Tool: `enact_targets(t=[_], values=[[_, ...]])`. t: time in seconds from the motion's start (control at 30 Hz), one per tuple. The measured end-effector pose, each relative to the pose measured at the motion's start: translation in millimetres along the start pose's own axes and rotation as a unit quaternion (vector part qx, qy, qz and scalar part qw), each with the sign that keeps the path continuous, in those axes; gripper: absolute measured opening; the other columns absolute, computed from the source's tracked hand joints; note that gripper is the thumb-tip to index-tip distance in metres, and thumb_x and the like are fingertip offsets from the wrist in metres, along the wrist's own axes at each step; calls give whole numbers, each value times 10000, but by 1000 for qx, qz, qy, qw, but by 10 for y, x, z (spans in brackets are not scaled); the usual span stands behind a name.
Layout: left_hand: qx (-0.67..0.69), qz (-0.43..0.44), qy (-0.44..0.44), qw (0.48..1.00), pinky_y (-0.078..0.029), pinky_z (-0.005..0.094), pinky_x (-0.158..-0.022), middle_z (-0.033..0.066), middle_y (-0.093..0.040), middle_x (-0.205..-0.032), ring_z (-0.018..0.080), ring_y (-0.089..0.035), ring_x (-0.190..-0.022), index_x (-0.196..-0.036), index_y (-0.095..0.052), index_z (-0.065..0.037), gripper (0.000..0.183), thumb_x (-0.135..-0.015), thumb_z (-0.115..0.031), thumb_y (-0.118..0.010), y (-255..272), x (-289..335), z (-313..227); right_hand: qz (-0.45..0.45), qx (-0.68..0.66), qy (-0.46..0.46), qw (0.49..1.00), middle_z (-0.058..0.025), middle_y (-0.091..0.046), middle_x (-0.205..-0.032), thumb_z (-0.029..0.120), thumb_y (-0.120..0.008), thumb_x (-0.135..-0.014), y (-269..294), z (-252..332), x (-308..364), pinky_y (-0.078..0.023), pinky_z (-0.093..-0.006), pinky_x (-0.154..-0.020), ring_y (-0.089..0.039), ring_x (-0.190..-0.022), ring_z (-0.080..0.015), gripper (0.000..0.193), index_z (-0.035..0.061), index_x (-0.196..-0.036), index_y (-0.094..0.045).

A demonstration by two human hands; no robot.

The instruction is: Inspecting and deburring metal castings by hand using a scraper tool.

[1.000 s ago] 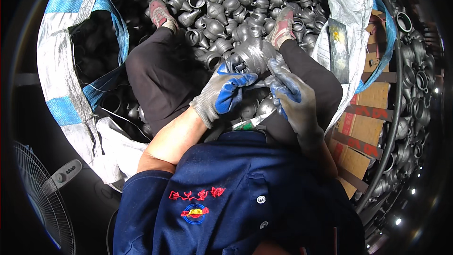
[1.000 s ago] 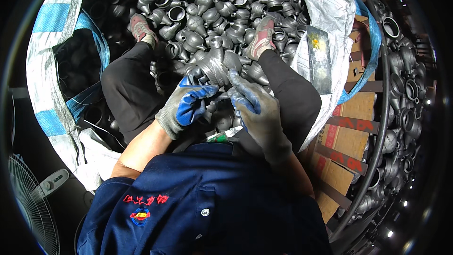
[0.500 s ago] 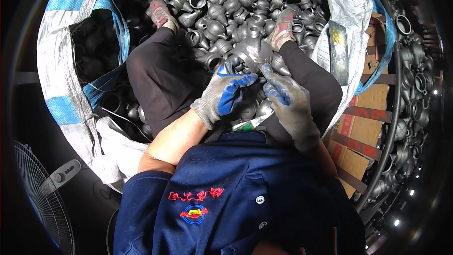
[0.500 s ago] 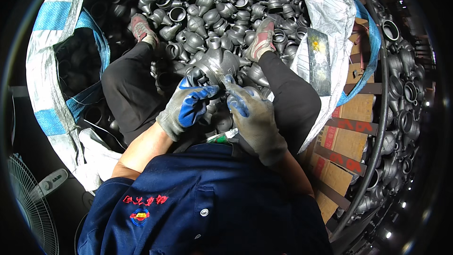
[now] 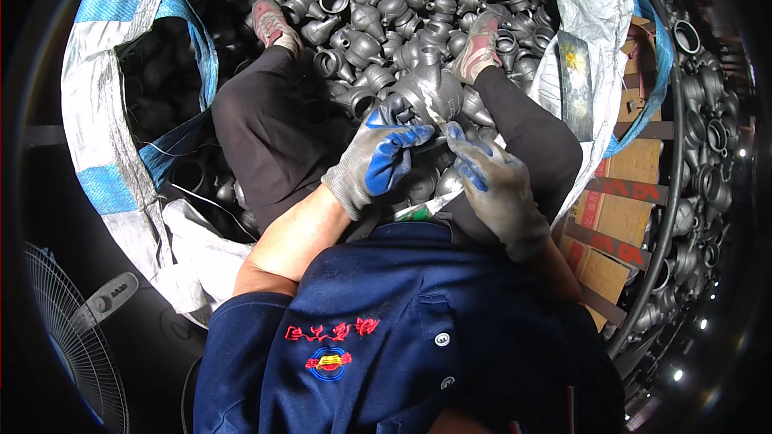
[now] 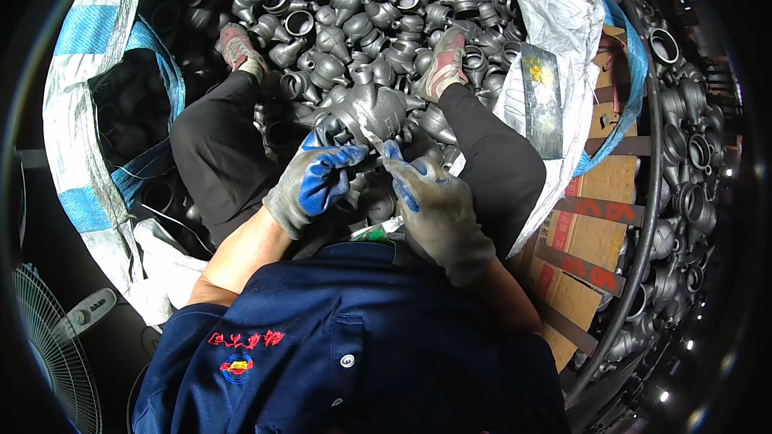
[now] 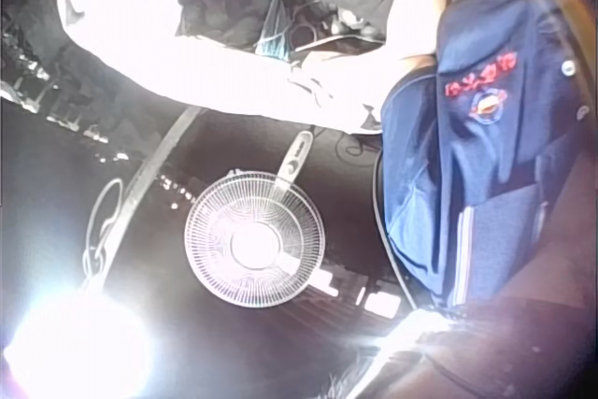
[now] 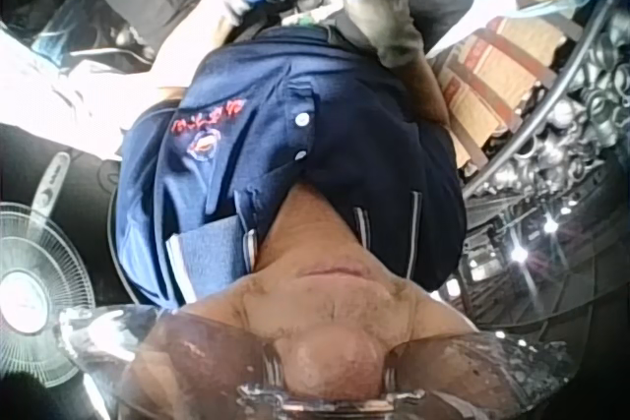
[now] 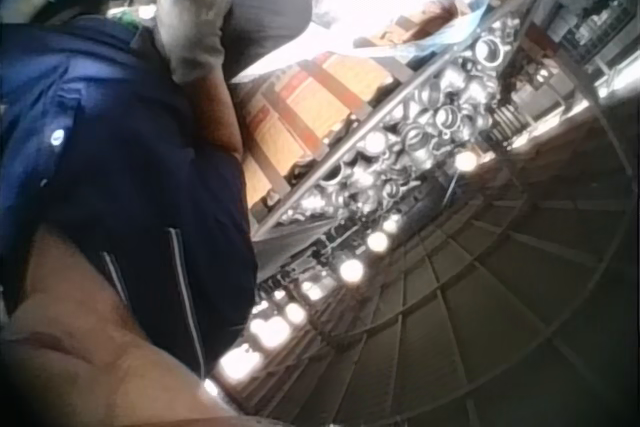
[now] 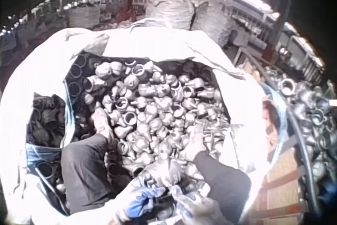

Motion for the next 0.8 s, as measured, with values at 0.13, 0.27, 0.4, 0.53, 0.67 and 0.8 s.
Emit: enact_targets(t=[0.13,0.27,0.4,0.53,0.67,0.8], values=[[36,-33,-63,997,-484,254,-691,99,-646,-871,168,-636,-807,-947,-630,4,195,-808,8,-493,8,-22,-134,-34,-218,29,975,-133,-646,-944,-33,-603,-757,80,-126,14,-512,-278,-620,-637,-728,-189,338,11,-1093,-593],[-40,17,-62,997,-482,204,-708,78,-650,-908,126,-628,-842,-1045,-603,-7,260,-802,40,-525,22,37,-4,29,-514,-218,829,-160,-633,-815,15,-504,-797,59,-269,78,-466,-216,-493,-584,-565,-124,363,-86,-1146,-520],[290,-31,-21,956,-484,217,-733,65,-646,-893,136,-623,-806,-1068,-591,1,269,-817,41,-499,16,44,91,102,-598,-245,756,-160,-643,-793,128,-537,-804,31,-219,45,-487,-214,-512,-592,-560,-115,371,-87,-1106,-525],[49,4,-152,987,-490,204,-727,32,-634,-907,103,-609,-824,-1103,-568,-10,314,-802,68,-522,-2,41,-127,141,-622,-230,735,-168,-638,-770,170,-548,-819,-44,-266,67,-467,-207,-461,-576,-519,-118,372,-86,-1087,-524],[545,-4,238,804,-475,201,-772,12,-618,-988,78,-576,-923,-1089,-571,-20,312,-783,41,-574,-93,-10,-49,134,-623,-247,730,-164,-634,-750,178,-554,-822,-95,-300,73,-449,-202,-432,-555,-484,-113,363,-74,-1082,-524],[507,-40,249,824,-461,283,-827,41,-616,-1011,157,-580,-961,-1020,-608,-35,245,-785,2,-553,-113,11,60,146,-612,-271,728,-151,-635,-754,154,-546,-806,-137,-367,105,-439,-198,-440,-538,-473,-101,357,-69,-1083,-525]])
Point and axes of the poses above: each hand's wrist, its own x-axis away from the middle knuckle, its own y-axis out of the back of the hand, z = x × y, the point moved 5 cm from there along -x, towards the middle knuckle
